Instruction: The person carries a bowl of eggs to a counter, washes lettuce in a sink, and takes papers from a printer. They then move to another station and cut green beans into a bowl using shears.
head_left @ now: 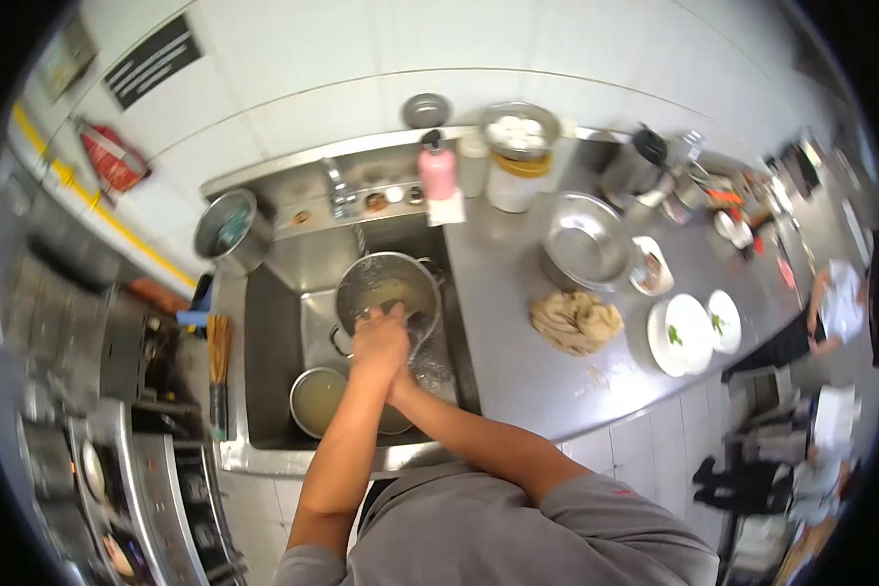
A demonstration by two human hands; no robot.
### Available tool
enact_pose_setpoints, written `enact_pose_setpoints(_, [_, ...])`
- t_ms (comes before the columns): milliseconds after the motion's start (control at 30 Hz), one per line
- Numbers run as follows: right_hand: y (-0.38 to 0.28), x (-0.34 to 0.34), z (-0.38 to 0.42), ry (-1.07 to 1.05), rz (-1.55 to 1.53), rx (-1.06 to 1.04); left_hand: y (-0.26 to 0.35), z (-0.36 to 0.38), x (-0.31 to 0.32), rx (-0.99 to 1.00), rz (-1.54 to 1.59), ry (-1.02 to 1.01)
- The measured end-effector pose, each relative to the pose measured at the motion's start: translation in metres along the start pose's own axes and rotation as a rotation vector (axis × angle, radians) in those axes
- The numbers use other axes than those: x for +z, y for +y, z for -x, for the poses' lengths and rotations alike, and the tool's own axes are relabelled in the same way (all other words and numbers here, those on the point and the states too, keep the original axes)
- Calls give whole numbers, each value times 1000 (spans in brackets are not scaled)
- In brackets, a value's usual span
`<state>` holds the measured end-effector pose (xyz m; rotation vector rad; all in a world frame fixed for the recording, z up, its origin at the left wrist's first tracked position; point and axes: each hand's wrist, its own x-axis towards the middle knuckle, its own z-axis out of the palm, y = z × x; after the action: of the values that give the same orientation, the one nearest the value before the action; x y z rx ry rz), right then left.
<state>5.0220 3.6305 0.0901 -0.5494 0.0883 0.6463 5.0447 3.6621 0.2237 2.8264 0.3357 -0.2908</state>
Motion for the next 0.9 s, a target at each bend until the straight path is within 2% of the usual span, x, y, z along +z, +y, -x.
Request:
enact_pose_setpoints(33, [1, -2, -1, -55, 20, -47, 1, -2, 0, -15, -24, -3])
enact_pose_setpoints(67, [-3, -5, -3, -101, 46, -100, -5, 0, 5, 17, 36, 81])
enact_pose_setpoints(100, [-9, -2, -2, 34, 388, -287, -6, 8, -1, 41, 121, 105])
enact_pose_setpoints(133, [-21, 1, 4, 192, 731, -454, -35, -6, 29, 230, 202, 182])
enact_pose_setpoints(167, [-42, 3, 17, 246, 728, -499, -50, -10, 39, 285, 354, 294])
enact_pose_setpoints(200, [-65, 7, 33, 208, 1117, -516, -27, 20, -2, -37, 876, -121])
enact_pose_setpoints(233, [-86, 12, 48, 163, 1505, -497, -31, 31, 9, -29, 1161, -130])
enact_pose_setpoints(267, [-103, 16, 63, 204, 1501, -512, -32, 36, 24, 0, 1151, -157])
enact_pose_setpoints(333, [-127, 12, 97, 52, 1950, -479, -25, 50, 45, -116, 1511, -340])
enact_pose_setpoints(367, [-137, 3, 111, 91, 2048, -487, -9, 63, 54, -210, 1578, -344])
enact_pose_setpoints(400, [-151, -1, 127, 103, 2046, -482, 3, 71, 57, -209, 1574, -355])
enact_pose_setpoints(467, [-185, -5, 164, 48, 2082, -397, 19, 75, 65, -161, 1512, -541])
enact_pose_setpoints(500, [-203, -5, 187, -23, 1994, -389, 23, 67, 76, -119, 1449, -645])
enact_pose_setpoints(533, [-221, -4, 210, -92, 1902, -379, 33, 60, 89, -120, 1443, -651])
enact_pose_setpoints(600, [-256, -3, 256, -81, 1762, -321, 64, 55, 112, -15, 1474, -714])
enact_pose_setpoints(667, [-286, -16, 298, 10, 1757, -411, 118, 76, 96, -78, 1407, -710])
enact_pose_setpoints(733, [-309, -35, 342, 249, 1703, -607, 160, 87, 99, -115, 1330, -702])
enact_pose_setpoints(767, [-319, -50, 362, 272, 1691, -616, 180, 87, 109, -11, 1314, -764])
enact_pose_setpoints(833, [-329, -84, 414, 823, 1417, -572, 225, 95, 129, 139, 1281, -847])
enact_pose_setpoints(900, [-318, -149, 464, 921, 1306, -544, 275, 116, 144, 191, 1229, -913])
